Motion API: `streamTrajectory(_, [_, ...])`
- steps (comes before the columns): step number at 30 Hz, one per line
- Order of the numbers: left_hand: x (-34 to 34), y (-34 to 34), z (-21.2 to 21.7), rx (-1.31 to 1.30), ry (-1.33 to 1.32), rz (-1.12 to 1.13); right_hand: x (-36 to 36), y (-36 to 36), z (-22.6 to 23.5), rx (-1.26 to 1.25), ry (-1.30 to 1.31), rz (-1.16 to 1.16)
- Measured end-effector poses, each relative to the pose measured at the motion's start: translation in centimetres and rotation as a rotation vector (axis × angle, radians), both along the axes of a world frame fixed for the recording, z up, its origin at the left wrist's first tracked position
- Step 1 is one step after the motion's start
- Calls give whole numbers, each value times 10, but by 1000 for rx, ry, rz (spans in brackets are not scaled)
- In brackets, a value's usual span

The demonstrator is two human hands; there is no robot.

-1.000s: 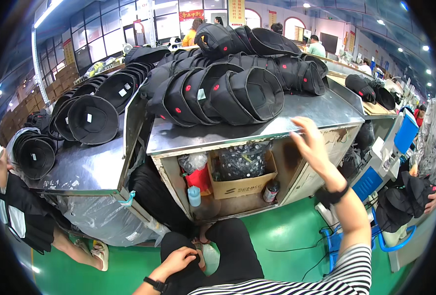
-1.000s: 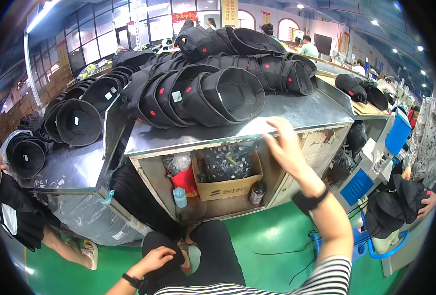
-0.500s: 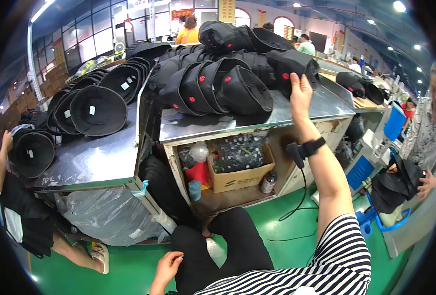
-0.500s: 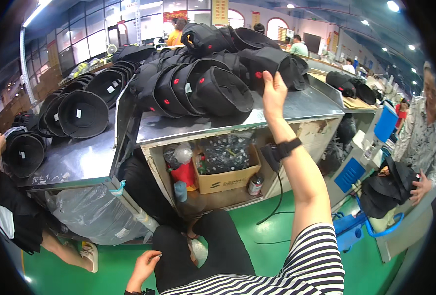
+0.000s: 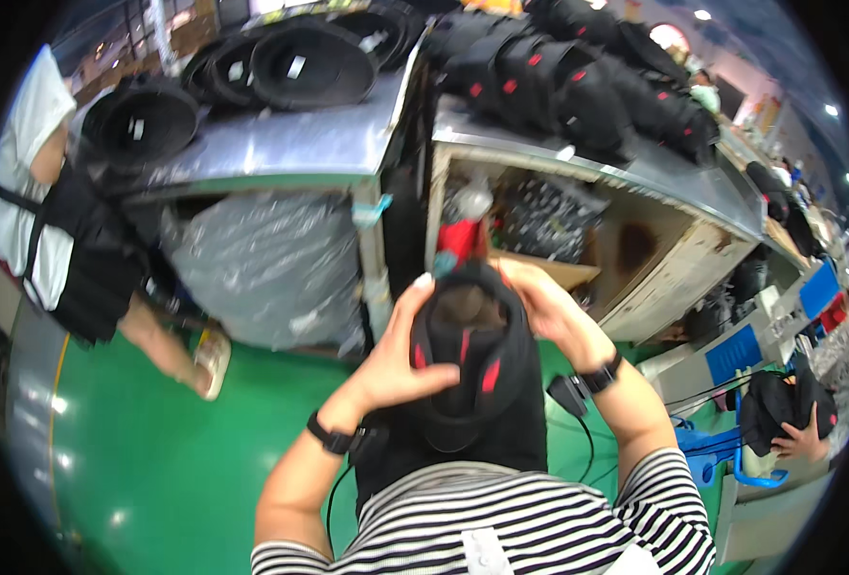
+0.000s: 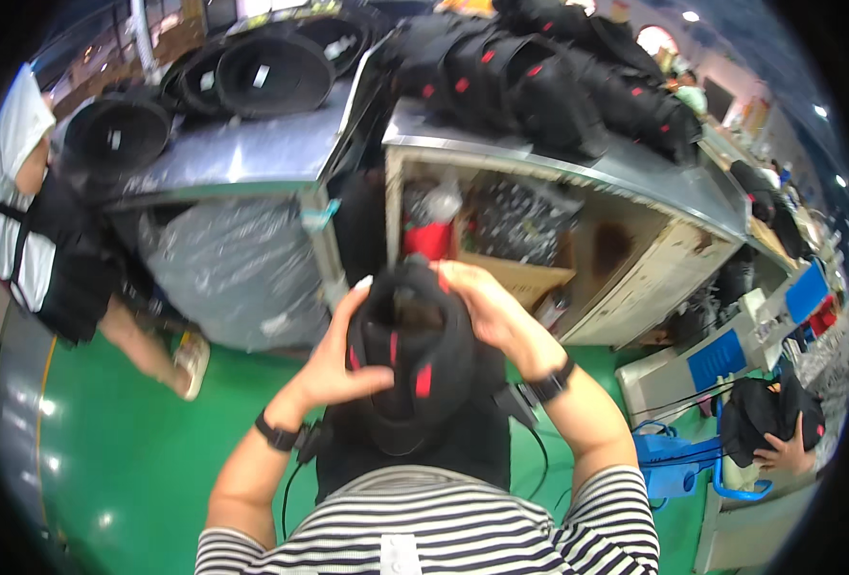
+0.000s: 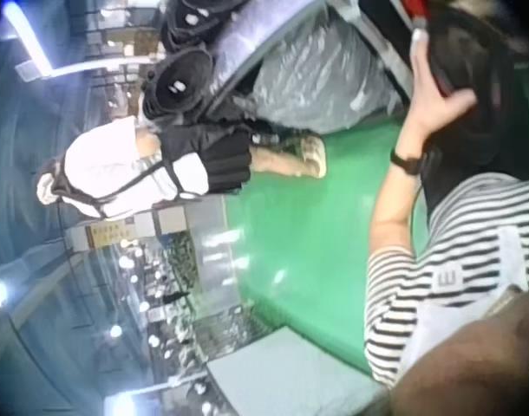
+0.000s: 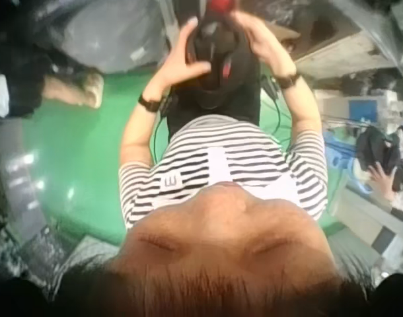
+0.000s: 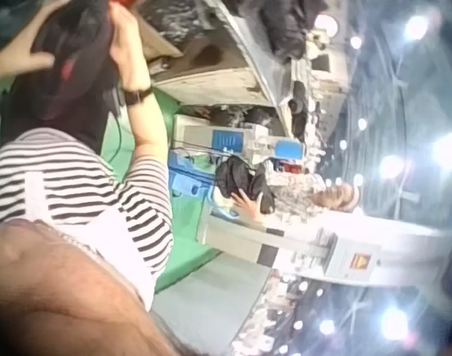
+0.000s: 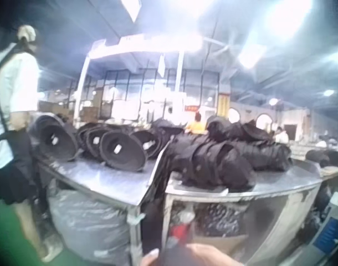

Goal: Threading laces into a shoe upper component at a manual assembly station.

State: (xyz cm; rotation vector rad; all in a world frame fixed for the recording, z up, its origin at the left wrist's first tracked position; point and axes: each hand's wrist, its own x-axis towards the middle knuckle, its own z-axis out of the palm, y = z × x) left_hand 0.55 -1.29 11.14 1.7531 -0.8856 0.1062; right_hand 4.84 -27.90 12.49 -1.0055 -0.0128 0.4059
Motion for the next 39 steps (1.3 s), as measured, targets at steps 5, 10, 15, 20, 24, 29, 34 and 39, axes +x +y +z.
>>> streamTrajectory(5, [23, 21, -90, -124, 449, 402, 47, 61, -107, -554, -245, -239])
streamTrajectory(10, [34, 28, -160, 138, 529, 671, 0, 122, -186, -1063, -698, -421])
streamTrajectory(15, [33, 15, -172, 86, 578, 733, 2, 124, -234, -829, -520, -412])
streamTrajectory(20, [29, 24, -189, 97, 501, 820, 38, 120, -192, -983, -742, -436])
streamTrajectory(24, [35, 12, -176, 199, 525, 841, 98, 135, -136, -1021, -767, -639])
streamTrajectory(29, [33, 25, -179, 150, 476, 804, 103, 115, -148, -789, -814, -556])
streamTrajectory(34, [37, 8, -116, 65, 253, 601, 42, -2, -93, 215, -225, -354])
streamTrajectory(39, [59, -58, -46, -650, 844, -143, -61, -114, -29, -218, -527, -346])
